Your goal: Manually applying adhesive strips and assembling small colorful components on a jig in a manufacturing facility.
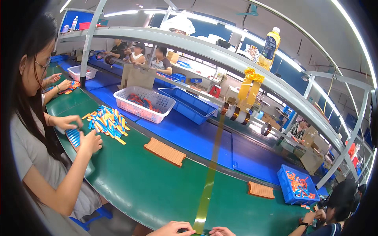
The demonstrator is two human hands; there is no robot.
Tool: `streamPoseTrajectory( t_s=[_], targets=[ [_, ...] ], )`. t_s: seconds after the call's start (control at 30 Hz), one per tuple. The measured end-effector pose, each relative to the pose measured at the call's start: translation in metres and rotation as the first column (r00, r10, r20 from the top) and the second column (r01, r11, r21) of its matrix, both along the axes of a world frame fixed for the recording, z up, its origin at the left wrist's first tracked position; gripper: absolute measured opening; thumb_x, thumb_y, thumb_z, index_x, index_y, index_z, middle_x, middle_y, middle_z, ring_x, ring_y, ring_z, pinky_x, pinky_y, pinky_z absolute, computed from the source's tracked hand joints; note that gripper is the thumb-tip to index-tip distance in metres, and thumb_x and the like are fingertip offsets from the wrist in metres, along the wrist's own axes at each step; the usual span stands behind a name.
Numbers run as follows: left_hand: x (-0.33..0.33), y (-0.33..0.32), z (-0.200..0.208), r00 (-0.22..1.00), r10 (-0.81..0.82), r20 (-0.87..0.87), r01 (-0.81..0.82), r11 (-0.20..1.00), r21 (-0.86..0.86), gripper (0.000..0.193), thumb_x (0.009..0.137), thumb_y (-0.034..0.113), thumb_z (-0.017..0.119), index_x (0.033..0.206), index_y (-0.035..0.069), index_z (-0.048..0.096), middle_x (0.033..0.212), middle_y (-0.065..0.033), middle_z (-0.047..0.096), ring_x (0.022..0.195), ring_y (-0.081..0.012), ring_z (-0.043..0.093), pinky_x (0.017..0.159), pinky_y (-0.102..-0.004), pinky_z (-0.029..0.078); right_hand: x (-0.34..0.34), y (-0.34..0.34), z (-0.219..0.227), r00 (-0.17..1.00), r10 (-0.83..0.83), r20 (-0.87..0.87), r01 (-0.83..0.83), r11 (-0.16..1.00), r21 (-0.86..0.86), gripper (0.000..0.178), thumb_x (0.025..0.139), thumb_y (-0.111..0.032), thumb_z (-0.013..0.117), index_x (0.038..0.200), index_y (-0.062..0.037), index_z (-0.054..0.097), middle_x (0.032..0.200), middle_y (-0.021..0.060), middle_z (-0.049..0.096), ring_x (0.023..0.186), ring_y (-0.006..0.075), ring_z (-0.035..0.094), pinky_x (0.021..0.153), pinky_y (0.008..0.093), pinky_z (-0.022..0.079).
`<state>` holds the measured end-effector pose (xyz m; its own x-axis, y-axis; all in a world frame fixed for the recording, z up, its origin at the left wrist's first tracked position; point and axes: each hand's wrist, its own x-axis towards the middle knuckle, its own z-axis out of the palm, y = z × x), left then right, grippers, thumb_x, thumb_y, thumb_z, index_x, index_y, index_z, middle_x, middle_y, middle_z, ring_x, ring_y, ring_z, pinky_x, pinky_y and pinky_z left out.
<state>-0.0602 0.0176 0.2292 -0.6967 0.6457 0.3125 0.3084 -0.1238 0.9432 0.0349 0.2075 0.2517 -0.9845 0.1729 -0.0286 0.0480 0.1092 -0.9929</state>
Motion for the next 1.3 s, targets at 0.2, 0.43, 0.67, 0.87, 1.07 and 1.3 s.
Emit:
streamPoseTrajectory(
  t_s=[0.2,0.43,0.67,0.87,1.07,1.3],
  targets=[
    [-0.003,-0.001,0.001,0.999,-0.04,0.017,0.041,0.997,-0.061,0.013,0.079,0.011,0.057,0.077,-0.002,0.054,0.068,-0.0084,0.052,0.062,-0.0145,0.048,0.059,-0.027,0.039,-0.015,-0.014,-0.004,0.984,0.098,0.148,-0.099,0.995,0.003,0.017,0.086,-0.014,0.051,0.09,0.0015,0.057,0.074,0.0028,0.056,0.068,0.0089,0.053,0.062,0.0209,0.043],
    [-0.003,-0.001,0.004,0.991,-0.106,0.081,0.114,0.989,-0.093,0.012,0.079,0.011,0.057,0.079,-0.001,0.055,0.071,-0.0086,0.053,0.066,-0.0157,0.05,0.062,-0.0273,0.04,-0.004,-0.011,-0.013,0.992,0.113,0.057,-0.109,0.992,-0.065,0.014,0.081,-0.008,0.057,0.091,0.0013,0.059,0.072,0.0011,0.056,0.065,0.0057,0.049,0.057,0.0196,0.04],
    [-0.015,0.005,-0.005,0.981,-0.191,0.02,0.192,0.971,-0.145,0.016,0.074,0.011,0.065,0.085,0.001,0.06,0.086,-0.0066,0.059,0.077,-0.016,0.057,0.071,-0.0258,0.044,-0.012,-0.003,-0.017,0.986,0.166,-0.017,-0.165,0.986,0.032,0.012,0.078,-0.004,0.059,0.088,0.0036,0.058,0.076,0.005,0.056,0.061,0.008,0.051,0.055,0.0206,0.041],
    [-0.021,0.009,0.0,0.988,-0.105,0.11,0.118,0.985,-0.126,0.023,0.071,0.008,0.068,0.09,-0.001,0.058,0.081,-0.0072,0.058,0.073,-0.0154,0.056,0.069,-0.026,0.045,-0.023,0.007,-0.017,0.97,0.242,-0.027,-0.239,0.967,0.083,0.009,0.075,0.002,0.059,0.083,0.0066,0.058,0.079,0.013,0.059,0.069,0.0151,0.056,0.064,0.0246,0.045],
    [-0.014,0.011,-0.002,0.942,-0.112,0.315,0.086,0.992,0.096,0.059,0.072,0.002,0.067,0.123,0.005,0.038,0.091,-0.0079,0.055,0.082,-0.015,0.054,0.074,-0.0279,0.045,-0.018,0.007,-0.026,0.964,0.257,-0.068,-0.252,0.965,0.071,0.01,0.075,0.005,0.059,0.085,0.0068,0.058,0.08,0.0129,0.059,0.069,0.0145,0.057,0.062,0.0234,0.047],
    [-0.016,0.006,-0.001,0.977,-0.19,0.092,0.198,0.977,-0.079,0.037,0.074,0.008,0.064,0.11,0.007,0.056,0.091,-0.0071,0.057,0.08,-0.0159,0.054,0.073,-0.0274,0.045,-0.014,0.006,-0.024,0.961,0.265,-0.075,-0.259,0.962,0.086,0.011,0.074,0.005,0.059,0.085,0.0064,0.058,0.08,0.0131,0.059,0.071,0.0159,0.057,0.064,0.0244,0.046]
  ],
)
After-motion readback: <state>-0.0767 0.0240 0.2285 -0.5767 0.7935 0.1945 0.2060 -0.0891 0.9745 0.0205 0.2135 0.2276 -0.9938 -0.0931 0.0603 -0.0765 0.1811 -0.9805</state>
